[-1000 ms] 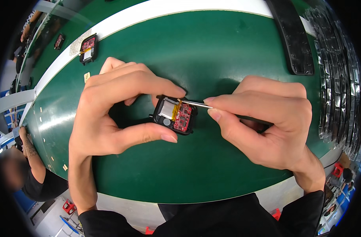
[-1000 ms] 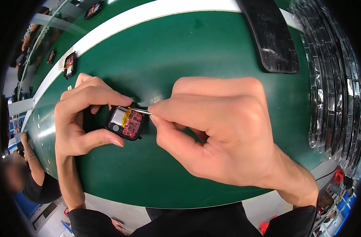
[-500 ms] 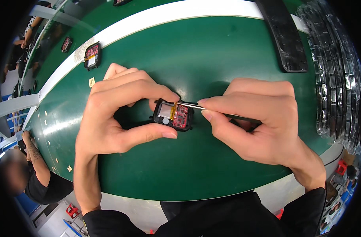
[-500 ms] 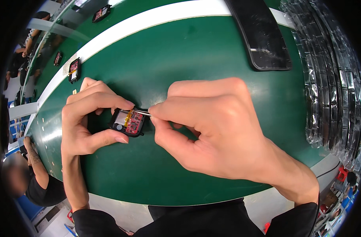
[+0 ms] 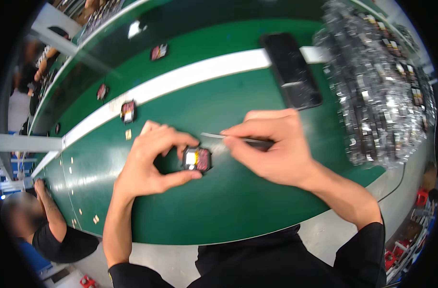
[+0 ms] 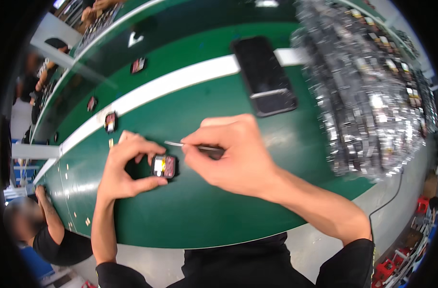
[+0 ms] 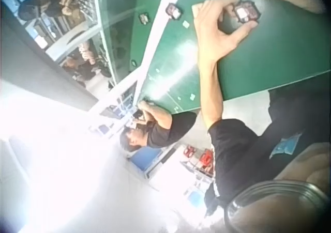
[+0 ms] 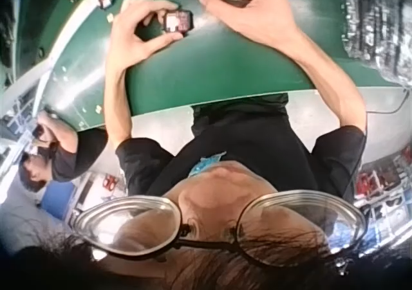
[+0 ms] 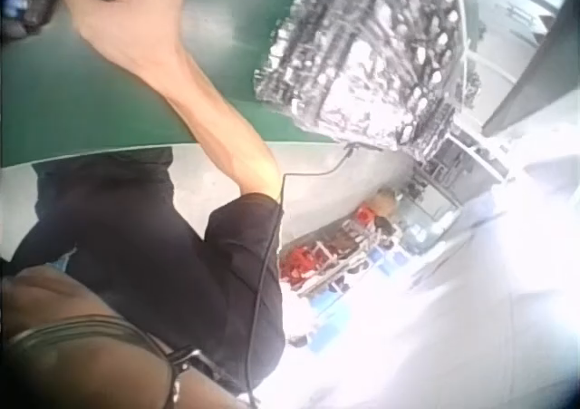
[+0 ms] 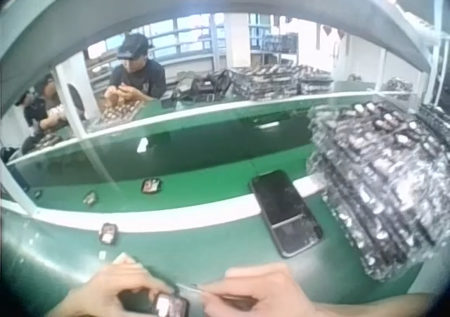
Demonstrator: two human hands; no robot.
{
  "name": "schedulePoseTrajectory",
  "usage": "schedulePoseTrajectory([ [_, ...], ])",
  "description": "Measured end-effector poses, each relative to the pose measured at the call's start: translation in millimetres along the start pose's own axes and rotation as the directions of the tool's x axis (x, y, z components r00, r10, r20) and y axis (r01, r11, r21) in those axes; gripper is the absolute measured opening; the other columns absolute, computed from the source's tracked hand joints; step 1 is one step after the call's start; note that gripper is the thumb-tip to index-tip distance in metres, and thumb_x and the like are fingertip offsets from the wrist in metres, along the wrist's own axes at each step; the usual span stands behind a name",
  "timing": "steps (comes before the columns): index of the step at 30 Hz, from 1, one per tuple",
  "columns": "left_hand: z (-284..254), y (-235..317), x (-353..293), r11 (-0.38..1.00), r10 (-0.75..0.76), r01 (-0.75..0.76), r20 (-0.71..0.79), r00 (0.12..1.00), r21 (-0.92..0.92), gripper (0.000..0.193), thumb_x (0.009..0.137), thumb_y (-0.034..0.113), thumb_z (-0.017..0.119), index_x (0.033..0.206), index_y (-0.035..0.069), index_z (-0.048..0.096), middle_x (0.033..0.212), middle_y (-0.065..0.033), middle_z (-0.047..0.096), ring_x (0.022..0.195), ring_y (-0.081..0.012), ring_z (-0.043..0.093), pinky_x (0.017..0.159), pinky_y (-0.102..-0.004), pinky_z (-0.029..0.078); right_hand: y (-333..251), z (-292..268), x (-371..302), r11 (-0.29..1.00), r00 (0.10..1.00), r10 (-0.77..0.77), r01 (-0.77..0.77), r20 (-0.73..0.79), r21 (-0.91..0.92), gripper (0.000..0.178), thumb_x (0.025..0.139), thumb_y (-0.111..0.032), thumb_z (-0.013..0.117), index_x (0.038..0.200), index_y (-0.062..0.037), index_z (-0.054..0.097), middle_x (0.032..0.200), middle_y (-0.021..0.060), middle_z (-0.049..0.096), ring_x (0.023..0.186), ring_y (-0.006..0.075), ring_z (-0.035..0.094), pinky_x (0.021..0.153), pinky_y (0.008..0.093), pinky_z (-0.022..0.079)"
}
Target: Assembling and inspecting internal components of a small electronic device using a precision tool.
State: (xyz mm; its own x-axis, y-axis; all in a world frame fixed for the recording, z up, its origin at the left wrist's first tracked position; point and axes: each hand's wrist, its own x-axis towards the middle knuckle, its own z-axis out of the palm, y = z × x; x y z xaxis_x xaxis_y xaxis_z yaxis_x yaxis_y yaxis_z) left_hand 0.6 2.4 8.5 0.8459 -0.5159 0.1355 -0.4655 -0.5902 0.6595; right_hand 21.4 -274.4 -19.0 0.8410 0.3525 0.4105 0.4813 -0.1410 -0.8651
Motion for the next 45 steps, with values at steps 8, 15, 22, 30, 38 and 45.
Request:
schedulePoseTrajectory([
  [8, 8, 3, -4, 0.999, -0.031, 0.027, -0.164, 0.986, -0.031, 0.053, 0.061, 0.022, 0.101, 0.105, 0.001, 0.08, 0.081, -0.0031, 0.068, 0.069, -0.0129, 0.054, 0.066, -0.0298, 0.041, 9, 2, 1, 0.991, 0.997, 0.035, -0.025, -0.074, 0.134, 0.011, 0.089, -0.001, 0.08, 0.099, 0.0032, 0.083, 0.078, 0.0129, 0.075, 0.065, 0.0167, 0.071, 0.056, 0.0313, 0.053],
  [15, -10, 77, 144, 0.931, 0.324, -0.346, -0.168, 0.931, -0.117, 0.049, 0.062, 0.019, 0.099, 0.104, 0.002, 0.08, 0.082, -0.0054, 0.073, 0.063, -0.0078, 0.056, 0.061, -0.0256, 0.043, 10, -11, 1, 0.98, 0.986, 0.158, -0.15, -0.051, 0.129, 0.015, 0.09, -0.007, 0.076, 0.099, 0.0047, 0.082, 0.08, 0.0159, 0.075, 0.067, 0.0241, 0.073, 0.061, 0.0365, 0.055],
  [22, 12, 159, 318, 0.845, 0.534, -0.535, 0.083, 0.841, -0.01, 0.049, 0.082, 0.027, 0.093, 0.126, 0.008, 0.082, 0.107, -0.0026, 0.068, 0.091, -0.0164, 0.056, 0.083, -0.0313, 0.045, 5, -2, 3, 0.985, 0.994, 0.109, -0.11, 0.014, 0.131, 0.017, 0.091, -0.008, 0.076, 0.1, 0.0046, 0.082, 0.083, 0.0172, 0.077, 0.07, 0.0267, 0.075, 0.064, 0.0386, 0.057],
  [30, -7, 119, 335, 0.866, 0.496, -0.492, -0.028, 0.868, 0.09, 0.041, 0.097, 0.03, 0.08, 0.132, 0.009, 0.078, 0.127, -0.0068, 0.079, 0.115, -0.02, 0.069, 0.096, -0.0373, 0.052, 3, -7, -2, 0.982, 0.995, 0.087, -0.078, -0.046, 0.174, 0.015, 0.086, -0.008, 0.076, 0.094, 0.0019, 0.082, 0.082, 0.02, 0.075, 0.072, 0.0347, 0.074, 0.066, 0.0416, 0.057],
  [38, -71, -26, 220, 0.747, -0.393, 0.231, 0.134, 0.91, 0.624, 0.048, 0.09, 0.038, 0.086, 0.122, 0.003, 0.078, 0.116, -0.0201, 0.079, 0.104, -0.0308, 0.076, 0.09, -0.0415, 0.059, 10, -1, -1, 0.987, 0.998, 0.043, -0.034, -0.05, 0.156, 0.013, 0.087, -0.008, 0.08, 0.097, 0.0011, 0.084, 0.073, 0.011, 0.073, 0.058, 0.0158, 0.061, 0.054, 0.0322, 0.046],
  [45, -54, -53, 172, 0.922, -0.119, 0.131, -0.056, 0.991, 0.365, 0.045, 0.083, 0.026, 0.087, 0.116, -0.002, 0.076, 0.102, -0.0177, 0.076, 0.094, -0.0323, 0.075, 0.085, -0.0422, 0.06, 0, 2, 1, 0.986, 0.998, 0.054, -0.047, -0.04, 0.161, 0.014, 0.088, -0.007, 0.079, 0.097, 0.0041, 0.082, 0.076, 0.0144, 0.075, 0.063, 0.0201, 0.07, 0.058, 0.0344, 0.051],
])
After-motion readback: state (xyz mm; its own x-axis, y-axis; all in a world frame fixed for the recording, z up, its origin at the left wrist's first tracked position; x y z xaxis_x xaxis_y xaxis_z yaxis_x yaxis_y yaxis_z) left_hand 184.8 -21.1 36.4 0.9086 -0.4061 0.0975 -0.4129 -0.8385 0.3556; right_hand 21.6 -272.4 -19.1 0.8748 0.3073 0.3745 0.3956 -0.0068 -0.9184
